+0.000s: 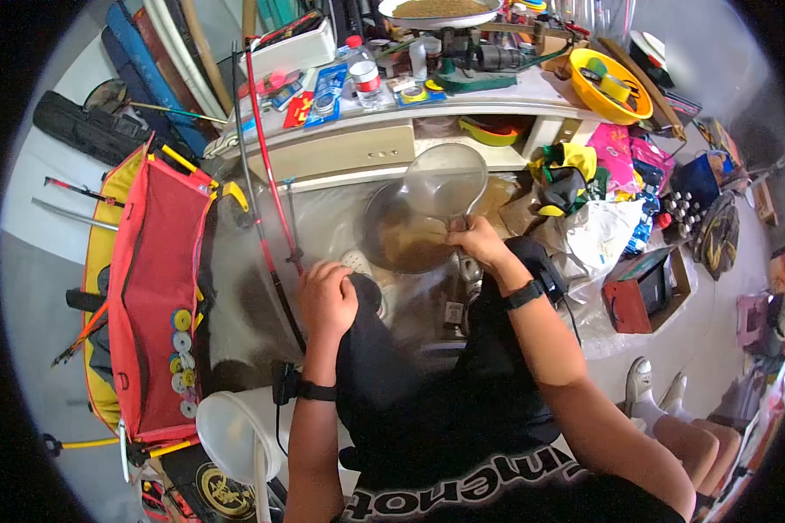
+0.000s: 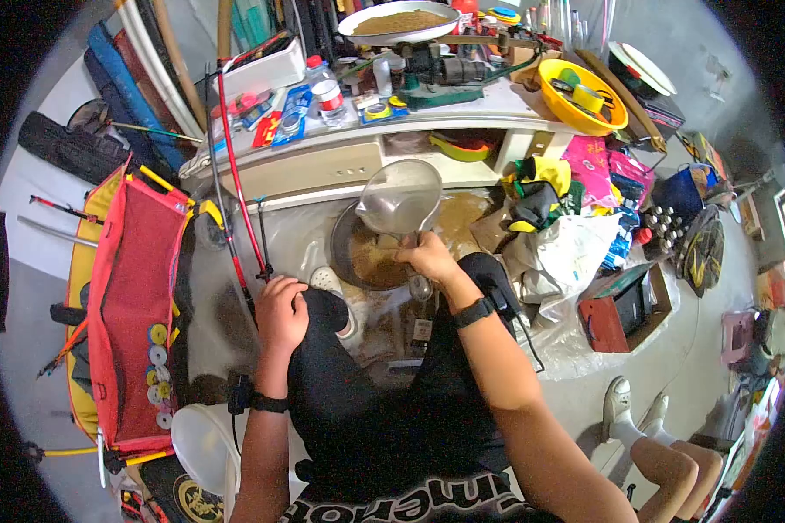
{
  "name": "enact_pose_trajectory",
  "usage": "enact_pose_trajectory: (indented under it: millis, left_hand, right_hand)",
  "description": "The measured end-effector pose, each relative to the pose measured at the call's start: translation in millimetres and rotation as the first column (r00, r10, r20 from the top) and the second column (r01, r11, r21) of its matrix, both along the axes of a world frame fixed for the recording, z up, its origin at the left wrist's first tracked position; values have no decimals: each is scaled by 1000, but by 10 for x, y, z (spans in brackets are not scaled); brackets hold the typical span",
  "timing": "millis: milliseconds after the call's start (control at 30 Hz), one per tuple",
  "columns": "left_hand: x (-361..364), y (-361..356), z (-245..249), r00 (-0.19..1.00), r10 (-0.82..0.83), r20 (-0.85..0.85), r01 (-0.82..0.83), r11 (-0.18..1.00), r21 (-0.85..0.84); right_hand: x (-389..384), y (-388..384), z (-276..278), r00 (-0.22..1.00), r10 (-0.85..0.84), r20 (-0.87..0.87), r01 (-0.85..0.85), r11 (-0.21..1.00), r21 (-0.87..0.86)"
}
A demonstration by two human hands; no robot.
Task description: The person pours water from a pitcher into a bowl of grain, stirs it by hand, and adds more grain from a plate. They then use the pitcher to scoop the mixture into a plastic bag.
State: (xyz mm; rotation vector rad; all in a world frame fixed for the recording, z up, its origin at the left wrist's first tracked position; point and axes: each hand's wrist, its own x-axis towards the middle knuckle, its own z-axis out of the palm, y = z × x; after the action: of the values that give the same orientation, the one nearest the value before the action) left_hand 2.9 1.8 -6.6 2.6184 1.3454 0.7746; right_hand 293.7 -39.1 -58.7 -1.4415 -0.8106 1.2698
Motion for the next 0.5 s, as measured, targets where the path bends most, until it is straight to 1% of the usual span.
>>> enact_pose_trajectory:
  millis: [67, 167, 233, 300, 333, 400, 500]
  left_hand:
    - [-8, 0, 19, 1000, 5, -3, -5, 1000, -2]
    - [-1, -14, 26, 1000, 13, 15, -14, 1000, 12]
    - [0, -10, 10, 999, 4, 38, -5, 1000, 31]
    - [8, -27, 57, 999, 5, 37, -6, 1000, 31]
    - [12, -32, 80, 999, 1, 38, -2, 999, 33]
    - [17, -36, 84, 999, 3, 39, -4, 999, 32]
    - [13, -32, 77, 999, 1, 36, -2, 999, 35]
  right_hand:
    - [-16, -2, 2, 996, -45, 75, 41, 998, 50]
    - [-4, -12, 28, 999, -12, 38, 12, 1000, 16]
    - [-2, 8, -34, 998, -29, 61, 27, 999, 36]
    - [20, 15, -74, 1000, -17, -14, 17, 999, 31]
    - [25, 20, -93, 1000, -14, -15, 15, 999, 31]
    - [30, 27, -121, 998, -30, 52, 26, 997, 66]
    - [21, 29, -114, 998, -47, 51, 43, 997, 62]
